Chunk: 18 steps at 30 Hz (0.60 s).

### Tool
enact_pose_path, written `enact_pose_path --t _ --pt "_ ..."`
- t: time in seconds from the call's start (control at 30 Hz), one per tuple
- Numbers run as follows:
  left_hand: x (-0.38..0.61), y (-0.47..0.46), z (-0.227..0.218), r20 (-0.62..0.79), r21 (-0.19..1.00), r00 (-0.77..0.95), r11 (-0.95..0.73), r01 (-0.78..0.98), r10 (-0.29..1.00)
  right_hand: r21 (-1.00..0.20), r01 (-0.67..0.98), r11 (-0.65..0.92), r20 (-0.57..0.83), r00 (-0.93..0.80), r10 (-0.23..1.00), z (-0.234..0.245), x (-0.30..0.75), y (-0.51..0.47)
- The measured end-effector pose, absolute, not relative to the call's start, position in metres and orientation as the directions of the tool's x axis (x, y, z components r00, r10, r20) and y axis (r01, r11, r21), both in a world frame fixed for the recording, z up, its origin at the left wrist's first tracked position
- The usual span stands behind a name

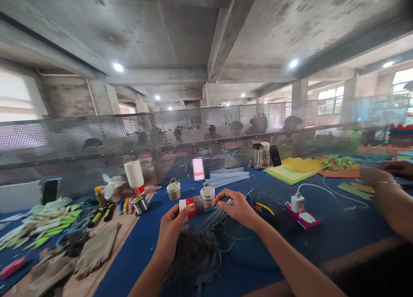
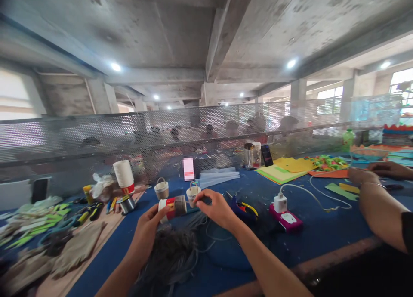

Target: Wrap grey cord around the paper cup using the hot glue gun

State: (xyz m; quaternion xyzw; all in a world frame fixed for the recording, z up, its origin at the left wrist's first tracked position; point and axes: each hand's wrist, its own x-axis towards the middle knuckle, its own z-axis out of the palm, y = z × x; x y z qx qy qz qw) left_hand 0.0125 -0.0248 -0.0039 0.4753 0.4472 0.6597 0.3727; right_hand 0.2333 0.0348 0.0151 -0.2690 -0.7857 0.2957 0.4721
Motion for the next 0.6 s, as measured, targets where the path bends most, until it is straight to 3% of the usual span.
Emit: enact_pose_path --t 0.23,0.37,0.47,0.6 --pt "0.010 -0.022 -0.007 0.213 0.927 -0.274 -0.283 -0.248 0.938 -0.653 0.178 0.736 0.524 -0.595 0.609 0.006 0.240 -0.001" --pt "0.009 -0.022 -0.005 0.219 0.918 -0.284 -0.296 -0.265 0.933 -0.599 0.242 0.763 0.552 -0.565 0.612 -0.003 0.253 -0.002" --pt "0.011 -0.024 -0.002 0.226 0.915 -0.286 -0.304 -0.267 0.931 -0.529 0.429 0.732 0.590 -0.434 0.681 -0.008 0.278 0.008" --pt "0.013 -0.025 0.000 0.245 0.916 -0.264 -0.312 -0.251 0.933 -0.354 0.781 0.515 0.591 -0.240 0.770 -0.019 0.321 0.027"
